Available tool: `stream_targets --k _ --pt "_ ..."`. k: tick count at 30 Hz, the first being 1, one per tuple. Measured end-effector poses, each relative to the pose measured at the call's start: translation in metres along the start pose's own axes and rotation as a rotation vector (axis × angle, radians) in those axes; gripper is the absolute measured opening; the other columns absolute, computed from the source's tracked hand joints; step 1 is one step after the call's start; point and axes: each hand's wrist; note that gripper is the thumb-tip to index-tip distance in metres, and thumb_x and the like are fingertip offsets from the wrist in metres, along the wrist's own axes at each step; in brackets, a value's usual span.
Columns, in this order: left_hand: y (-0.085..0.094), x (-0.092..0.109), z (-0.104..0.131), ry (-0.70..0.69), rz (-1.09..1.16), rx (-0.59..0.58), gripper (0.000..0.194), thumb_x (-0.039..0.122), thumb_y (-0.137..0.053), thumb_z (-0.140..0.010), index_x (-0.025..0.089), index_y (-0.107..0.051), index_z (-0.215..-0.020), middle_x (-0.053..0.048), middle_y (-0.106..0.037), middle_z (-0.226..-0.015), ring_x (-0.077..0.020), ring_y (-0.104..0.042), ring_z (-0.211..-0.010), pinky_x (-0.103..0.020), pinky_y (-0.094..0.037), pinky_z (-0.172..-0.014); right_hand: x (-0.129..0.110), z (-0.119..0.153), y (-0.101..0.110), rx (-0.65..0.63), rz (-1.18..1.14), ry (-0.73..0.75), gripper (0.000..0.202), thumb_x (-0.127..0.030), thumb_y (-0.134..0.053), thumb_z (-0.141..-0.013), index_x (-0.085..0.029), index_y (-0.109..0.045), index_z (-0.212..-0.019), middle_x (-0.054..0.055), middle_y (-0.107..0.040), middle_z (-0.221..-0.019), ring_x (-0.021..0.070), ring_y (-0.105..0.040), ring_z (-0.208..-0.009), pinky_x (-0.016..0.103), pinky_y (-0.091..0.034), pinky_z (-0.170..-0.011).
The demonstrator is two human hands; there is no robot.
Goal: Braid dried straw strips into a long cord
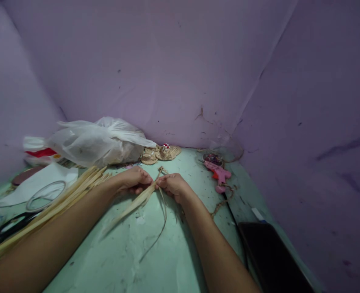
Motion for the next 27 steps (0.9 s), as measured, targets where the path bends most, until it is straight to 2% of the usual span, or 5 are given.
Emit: stream_targets --k 4,7,14,20,27 --pt "-0.001 -0.002 -0.004 0.163 0.036 0.026 0.023 0.033 -0.055 -0.062 0.011 -0.059 -0.065 0.004 -0.040 -0.036 -0.0034 -0.026 -0.028 -0.018 -0.013 -0.032 0.001 -0.001 -0.001 0.027 -0.029 -0.002 0.004 -0.011 -0.055 -0.063 -0.010 -0.058 -0.060 -0.004 -0.047 -0.041 0.0014 -0.022 -0.029 0.018 -0.009 -0.032" --pt "-0.006 0.001 -0.003 0.170 0.076 0.034 0.024 0.033 -0.060 -0.059 0.012 -0.061 -0.071 0.004 -0.042 -0.038 -0.0032 -0.028 -0.028 -0.018 -0.013 -0.033 0.001 -0.001 -0.002 0.050 -0.051 -0.004 0.003 -0.011 -0.056 -0.062 -0.010 -0.058 -0.063 -0.003 -0.051 -0.045 0.0010 -0.023 -0.030 0.017 -0.010 -0.032" --pt "-0.017 0.005 -0.005 0.221 0.063 0.099 0.013 0.024 -0.060 -0.059 0.013 -0.055 -0.058 0.005 -0.039 -0.032 -0.0038 -0.026 -0.027 -0.018 -0.014 -0.033 0.002 -0.001 -0.002 0.059 -0.041 0.008 0.005 -0.013 -0.058 -0.061 -0.010 -0.058 -0.065 -0.007 -0.040 -0.034 0.0018 -0.020 -0.029 0.017 -0.010 -0.032" --pt "-0.021 0.008 -0.007 0.159 0.094 0.100 0.004 0.008 -0.052 -0.057 0.011 -0.051 -0.054 0.001 -0.049 -0.041 -0.0039 -0.034 -0.032 -0.017 -0.021 -0.033 0.001 0.000 -0.003 0.065 -0.043 -0.004 0.009 -0.013 -0.059 -0.060 -0.010 -0.060 -0.068 -0.004 -0.049 -0.042 0.0013 -0.024 -0.030 0.017 -0.012 -0.032" --pt "-0.020 0.007 -0.006 0.106 0.060 0.106 0.007 0.009 -0.048 -0.057 0.010 -0.055 -0.059 0.004 -0.043 -0.038 -0.0045 -0.035 -0.031 -0.017 -0.025 -0.033 0.001 0.002 0.001 0.029 0.047 0.053 0.013 -0.011 -0.059 -0.057 -0.009 -0.063 -0.069 -0.001 -0.055 -0.049 0.0013 -0.027 -0.032 0.017 -0.015 -0.033"
Point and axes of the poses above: each hand's wrist, its own z-axis away from the middle knuckle, its own y-axis out of the back of the hand, x = y × z
